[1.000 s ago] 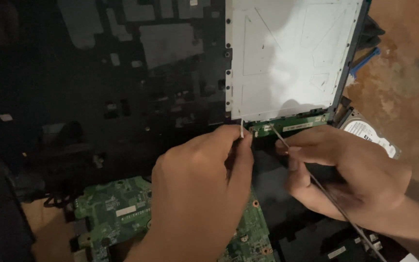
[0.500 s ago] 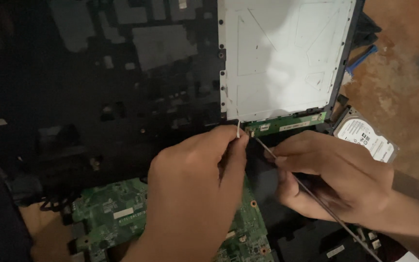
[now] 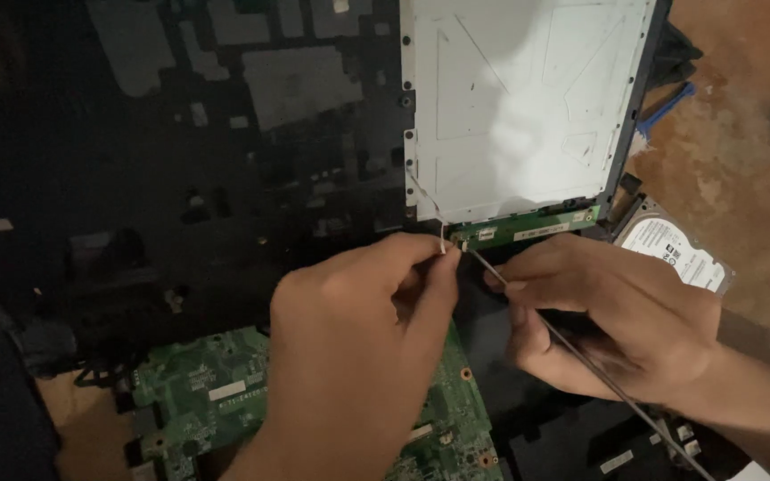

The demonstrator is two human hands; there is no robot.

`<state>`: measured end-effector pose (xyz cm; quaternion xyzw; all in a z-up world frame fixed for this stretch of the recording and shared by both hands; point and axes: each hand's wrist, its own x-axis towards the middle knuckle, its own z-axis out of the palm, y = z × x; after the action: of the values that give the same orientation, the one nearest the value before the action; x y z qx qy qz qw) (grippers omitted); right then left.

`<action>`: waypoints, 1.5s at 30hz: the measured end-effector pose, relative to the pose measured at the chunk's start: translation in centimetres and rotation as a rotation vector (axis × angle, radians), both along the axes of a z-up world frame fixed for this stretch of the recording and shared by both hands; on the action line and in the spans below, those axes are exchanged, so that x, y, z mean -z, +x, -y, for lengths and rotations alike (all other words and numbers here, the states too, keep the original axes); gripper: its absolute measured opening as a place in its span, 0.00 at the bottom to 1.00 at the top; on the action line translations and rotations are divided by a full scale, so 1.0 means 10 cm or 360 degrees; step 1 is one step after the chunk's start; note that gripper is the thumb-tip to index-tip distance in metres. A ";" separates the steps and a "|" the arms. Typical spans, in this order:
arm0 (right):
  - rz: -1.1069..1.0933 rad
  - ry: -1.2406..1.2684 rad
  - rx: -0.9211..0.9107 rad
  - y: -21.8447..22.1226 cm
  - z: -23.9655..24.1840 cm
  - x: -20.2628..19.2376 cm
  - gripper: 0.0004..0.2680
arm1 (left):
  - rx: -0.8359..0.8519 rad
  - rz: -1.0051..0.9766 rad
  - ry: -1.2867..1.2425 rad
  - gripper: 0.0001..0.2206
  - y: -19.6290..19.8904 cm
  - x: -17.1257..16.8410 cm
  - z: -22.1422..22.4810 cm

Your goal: Repairing a laptop by connecting internal ribbon cables and routing wires

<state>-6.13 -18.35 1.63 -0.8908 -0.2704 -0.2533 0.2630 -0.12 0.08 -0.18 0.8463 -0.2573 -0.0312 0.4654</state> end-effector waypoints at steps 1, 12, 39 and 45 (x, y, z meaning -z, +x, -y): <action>0.0029 -0.0009 0.0032 0.00 0.00 0.01 0.06 | -0.0010 -0.0071 -0.0015 0.07 -0.01 0.01 0.00; -0.0189 0.0046 -0.0008 -0.02 0.20 -0.04 0.06 | -0.0138 -0.0247 -0.0108 0.06 0.01 -0.01 0.01; -0.0573 -0.0419 0.0893 0.57 3.70 0.77 0.06 | 0.0187 0.0434 0.0579 0.10 0.07 -0.32 -0.72; -0.0222 -0.1244 0.1051 0.65 3.48 0.62 0.15 | 0.0304 0.1275 0.0672 0.06 0.00 -0.14 -1.00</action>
<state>0.36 -53.12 -4.61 -0.9752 -0.0310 -0.1429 -0.1663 -0.17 10.12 1.19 0.8403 -0.4819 0.2039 0.1417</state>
